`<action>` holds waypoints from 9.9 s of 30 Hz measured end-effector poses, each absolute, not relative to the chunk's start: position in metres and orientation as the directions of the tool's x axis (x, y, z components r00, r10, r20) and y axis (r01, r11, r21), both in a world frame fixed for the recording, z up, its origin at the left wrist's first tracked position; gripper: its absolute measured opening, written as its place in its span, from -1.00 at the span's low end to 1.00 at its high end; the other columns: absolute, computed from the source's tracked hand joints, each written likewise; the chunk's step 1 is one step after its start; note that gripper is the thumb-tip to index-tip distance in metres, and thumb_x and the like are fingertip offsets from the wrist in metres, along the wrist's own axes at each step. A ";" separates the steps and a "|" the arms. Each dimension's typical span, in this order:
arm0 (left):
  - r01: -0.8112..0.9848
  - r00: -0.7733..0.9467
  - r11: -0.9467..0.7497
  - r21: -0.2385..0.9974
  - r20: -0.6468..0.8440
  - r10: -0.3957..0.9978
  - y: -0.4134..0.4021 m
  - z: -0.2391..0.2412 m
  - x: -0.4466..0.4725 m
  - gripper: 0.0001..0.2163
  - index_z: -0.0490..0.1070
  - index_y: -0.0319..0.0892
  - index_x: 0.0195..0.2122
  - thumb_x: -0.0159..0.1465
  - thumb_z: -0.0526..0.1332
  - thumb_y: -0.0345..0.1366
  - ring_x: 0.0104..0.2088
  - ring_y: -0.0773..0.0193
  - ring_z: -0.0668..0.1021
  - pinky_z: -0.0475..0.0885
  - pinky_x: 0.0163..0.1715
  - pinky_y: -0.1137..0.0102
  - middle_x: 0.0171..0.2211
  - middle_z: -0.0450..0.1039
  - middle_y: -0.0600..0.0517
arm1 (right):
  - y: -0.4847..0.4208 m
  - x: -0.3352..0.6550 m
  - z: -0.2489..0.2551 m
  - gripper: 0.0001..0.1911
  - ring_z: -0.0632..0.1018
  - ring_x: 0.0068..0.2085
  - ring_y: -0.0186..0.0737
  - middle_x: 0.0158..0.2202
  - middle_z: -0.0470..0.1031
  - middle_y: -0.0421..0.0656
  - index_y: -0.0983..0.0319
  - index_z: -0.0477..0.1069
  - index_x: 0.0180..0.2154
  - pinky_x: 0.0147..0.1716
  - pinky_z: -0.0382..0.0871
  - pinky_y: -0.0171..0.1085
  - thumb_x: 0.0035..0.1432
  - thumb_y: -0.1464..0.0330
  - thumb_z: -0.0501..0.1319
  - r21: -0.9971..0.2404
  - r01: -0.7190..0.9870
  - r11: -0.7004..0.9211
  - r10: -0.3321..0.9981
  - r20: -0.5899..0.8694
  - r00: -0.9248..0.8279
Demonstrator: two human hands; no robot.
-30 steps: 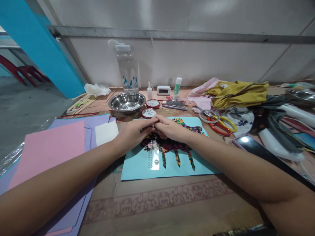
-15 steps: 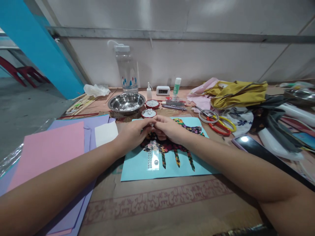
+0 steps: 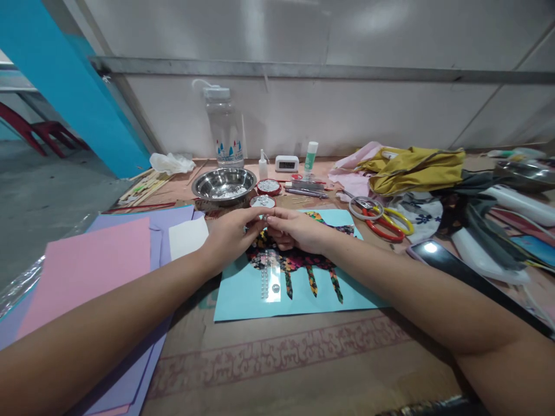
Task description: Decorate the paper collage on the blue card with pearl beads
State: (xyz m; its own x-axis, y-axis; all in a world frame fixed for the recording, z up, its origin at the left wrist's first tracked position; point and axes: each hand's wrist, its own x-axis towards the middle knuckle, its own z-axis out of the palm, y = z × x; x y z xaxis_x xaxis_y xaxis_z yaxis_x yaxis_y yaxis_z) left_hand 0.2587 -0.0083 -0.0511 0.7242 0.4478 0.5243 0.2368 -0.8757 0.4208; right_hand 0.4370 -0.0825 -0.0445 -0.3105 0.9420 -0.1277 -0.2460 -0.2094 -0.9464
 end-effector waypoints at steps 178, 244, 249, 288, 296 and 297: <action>0.144 0.807 -0.395 0.907 0.124 0.577 -0.017 -0.049 0.271 -0.75 0.55 -0.21 -0.23 0.29 0.21 -0.13 -0.34 0.30 0.55 0.42 -0.34 0.43 -0.31 0.59 0.02 | -0.115 0.437 -0.057 -0.92 0.42 -0.42 -0.35 -0.46 0.37 -0.30 0.18 0.22 -0.23 -0.43 0.23 -0.32 0.25 0.43 0.13 -0.955 0.220 0.199 0.980 0.197 -0.029; 0.054 0.784 -0.959 0.277 0.583 0.213 -0.022 -0.051 0.265 -0.78 0.54 -0.17 -0.06 0.39 0.13 -0.31 -0.33 0.28 0.56 0.42 -0.32 0.42 -0.30 0.59 -0.03 | -0.116 0.438 -0.050 -0.77 0.38 -0.54 -0.40 -0.53 0.38 -0.34 0.17 0.20 -0.14 -0.53 0.20 -0.37 0.15 0.41 0.17 -0.998 -0.023 0.054 0.993 0.056 -0.103; 0.081 0.793 -0.991 0.106 0.596 0.128 -0.024 -0.053 0.265 -0.75 0.53 -0.22 -0.05 0.41 0.09 -0.31 -0.32 0.22 0.58 0.44 -0.33 0.38 -0.28 0.59 -0.09 | -0.115 0.438 -0.050 -0.78 0.35 -0.52 -0.41 -0.51 0.34 -0.35 0.18 0.21 -0.19 -0.51 0.18 -0.37 0.10 0.42 0.18 -0.998 -0.029 0.051 0.992 0.054 -0.116; 0.085 0.786 -0.897 0.434 0.524 0.328 -0.029 -0.052 0.268 -0.81 0.57 -0.14 -0.07 0.34 0.23 -0.33 -0.30 0.30 0.61 0.43 -0.31 0.45 -0.27 0.63 0.03 | -0.114 0.433 -0.048 -0.78 0.17 -0.55 -0.40 -0.57 0.19 -0.37 0.19 0.21 -0.25 -0.51 -0.02 -0.35 -0.03 0.46 0.11 -0.989 -0.141 0.048 0.995 0.059 -0.075; 0.103 0.785 -0.894 0.436 0.517 0.342 -0.029 -0.050 0.270 -0.81 0.57 -0.14 -0.09 0.33 0.22 -0.31 -0.31 0.28 0.61 0.43 -0.31 0.44 -0.27 0.63 0.02 | -0.112 0.435 -0.048 -0.76 0.16 -0.55 -0.41 -0.57 0.21 -0.37 0.19 0.23 -0.25 -0.53 -0.04 -0.36 -0.05 0.47 0.10 -0.987 -0.159 0.007 0.996 0.021 -0.084; 0.106 0.788 -0.890 0.444 0.509 0.347 -0.029 -0.050 0.270 -0.82 0.57 -0.13 -0.09 0.33 0.22 -0.31 -0.30 0.28 0.61 0.43 -0.31 0.44 -0.27 0.63 0.03 | -0.112 0.434 -0.048 -0.75 0.15 -0.56 -0.42 -0.58 0.19 -0.38 0.19 0.23 -0.26 -0.53 -0.05 -0.36 -0.06 0.48 0.10 -0.987 -0.159 0.006 0.997 0.018 -0.076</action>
